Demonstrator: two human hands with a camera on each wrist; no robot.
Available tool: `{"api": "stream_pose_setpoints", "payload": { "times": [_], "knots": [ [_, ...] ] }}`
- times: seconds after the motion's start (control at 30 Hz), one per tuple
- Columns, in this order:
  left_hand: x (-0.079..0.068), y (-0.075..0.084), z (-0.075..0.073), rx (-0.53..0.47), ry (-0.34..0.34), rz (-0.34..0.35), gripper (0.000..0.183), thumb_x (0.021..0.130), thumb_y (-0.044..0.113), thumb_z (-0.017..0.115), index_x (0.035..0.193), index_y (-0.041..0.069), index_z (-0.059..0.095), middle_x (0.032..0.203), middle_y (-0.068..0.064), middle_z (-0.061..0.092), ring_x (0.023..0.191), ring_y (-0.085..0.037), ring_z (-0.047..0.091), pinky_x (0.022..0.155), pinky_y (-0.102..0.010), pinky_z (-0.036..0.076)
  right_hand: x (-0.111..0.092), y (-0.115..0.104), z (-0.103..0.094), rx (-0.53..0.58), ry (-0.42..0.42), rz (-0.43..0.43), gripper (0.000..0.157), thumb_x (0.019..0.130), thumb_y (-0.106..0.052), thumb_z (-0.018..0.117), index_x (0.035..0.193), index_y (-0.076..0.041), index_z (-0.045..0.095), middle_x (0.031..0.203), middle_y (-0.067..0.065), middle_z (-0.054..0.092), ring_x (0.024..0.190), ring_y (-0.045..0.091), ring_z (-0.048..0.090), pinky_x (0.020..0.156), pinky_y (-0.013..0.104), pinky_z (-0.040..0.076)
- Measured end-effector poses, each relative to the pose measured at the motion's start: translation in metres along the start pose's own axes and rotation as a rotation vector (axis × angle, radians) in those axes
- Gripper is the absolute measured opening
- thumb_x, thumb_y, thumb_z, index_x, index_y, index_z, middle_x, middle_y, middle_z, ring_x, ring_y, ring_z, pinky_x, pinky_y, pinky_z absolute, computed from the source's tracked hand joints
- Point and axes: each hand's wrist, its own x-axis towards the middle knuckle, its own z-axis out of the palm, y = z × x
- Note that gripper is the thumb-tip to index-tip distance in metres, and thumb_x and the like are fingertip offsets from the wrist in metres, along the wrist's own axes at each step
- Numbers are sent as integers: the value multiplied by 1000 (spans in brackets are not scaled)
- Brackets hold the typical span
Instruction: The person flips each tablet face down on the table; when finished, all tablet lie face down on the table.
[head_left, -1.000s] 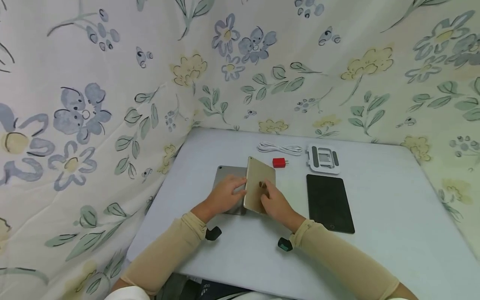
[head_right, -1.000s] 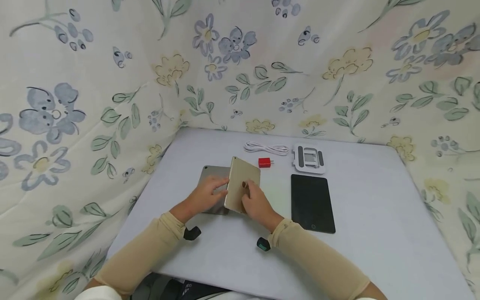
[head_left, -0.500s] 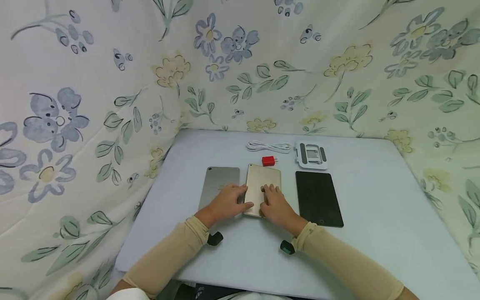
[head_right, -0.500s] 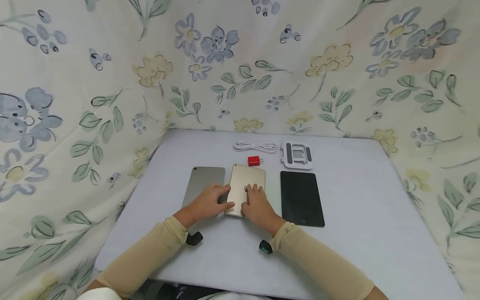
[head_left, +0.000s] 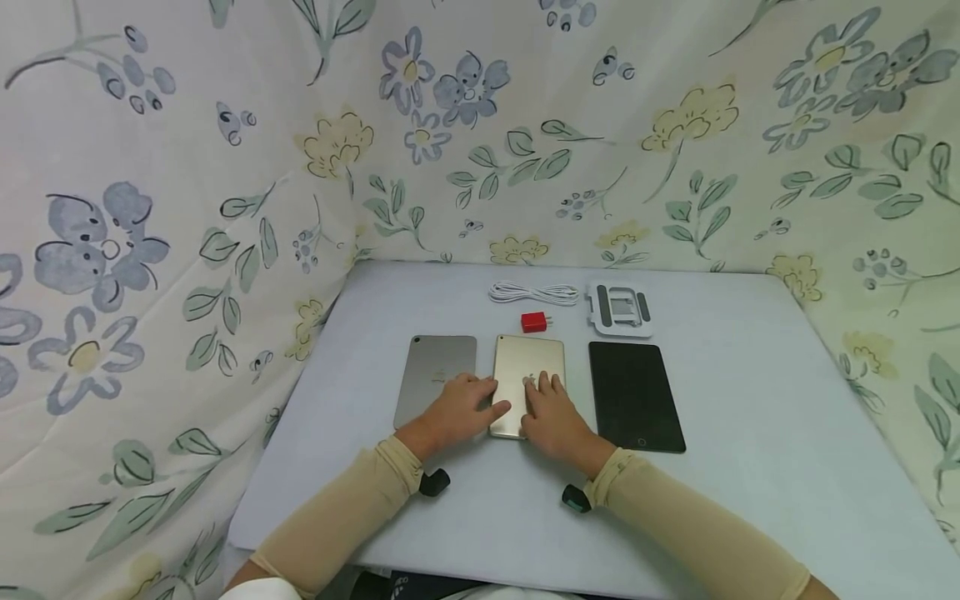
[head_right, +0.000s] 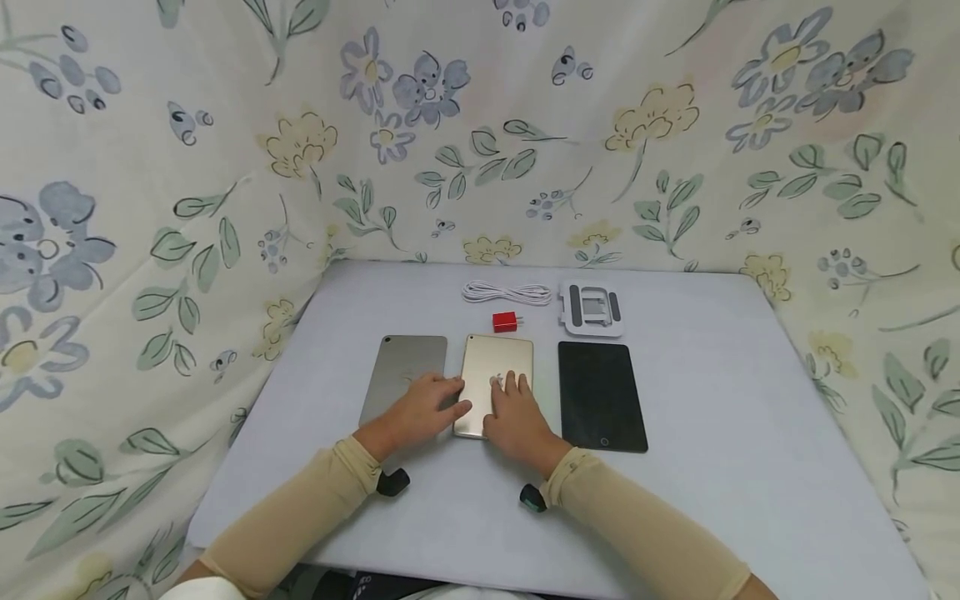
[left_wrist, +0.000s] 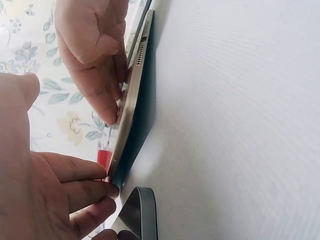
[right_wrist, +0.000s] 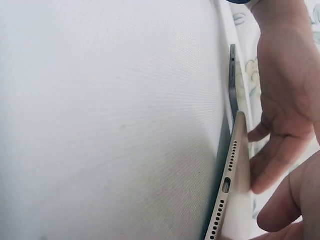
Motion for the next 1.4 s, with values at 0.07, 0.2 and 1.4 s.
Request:
{"api": "stream_pose_setpoints", "payload": {
  "times": [0.07, 0.2, 1.4],
  "knots": [
    [0, 0, 0, 14, -7, -5, 71, 110, 61, 46, 148, 3, 62, 144, -12, 66, 131, -36, 57, 109, -52, 48, 0, -1, 0, -11, 3, -8, 67, 103, -23, 51, 160, 10, 37, 167, 37, 22, 157, 54, 12, 126, 62, 18],
    [0, 1, 0, 27, -28, -15, 72, 110, 61, 46, 148, 3, 62, 146, -12, 65, 131, -35, 56, 109, -53, 47, 0, -2, 1, -37, -5, -14, 66, 104, -23, 51, 159, 11, 38, 167, 38, 23, 157, 54, 13, 127, 61, 17],
    [58, 91, 29, 273, -206, 144, 83, 113, 61, 34, 170, 3, 18, 178, -14, 13, 163, -30, 9, 130, -54, 4, -59, 128, -74, -67, 124, 270, 71, 108, -22, 45, 156, 24, 22, 162, 49, 14, 152, 63, 15, 122, 69, 19]
  ]
}}
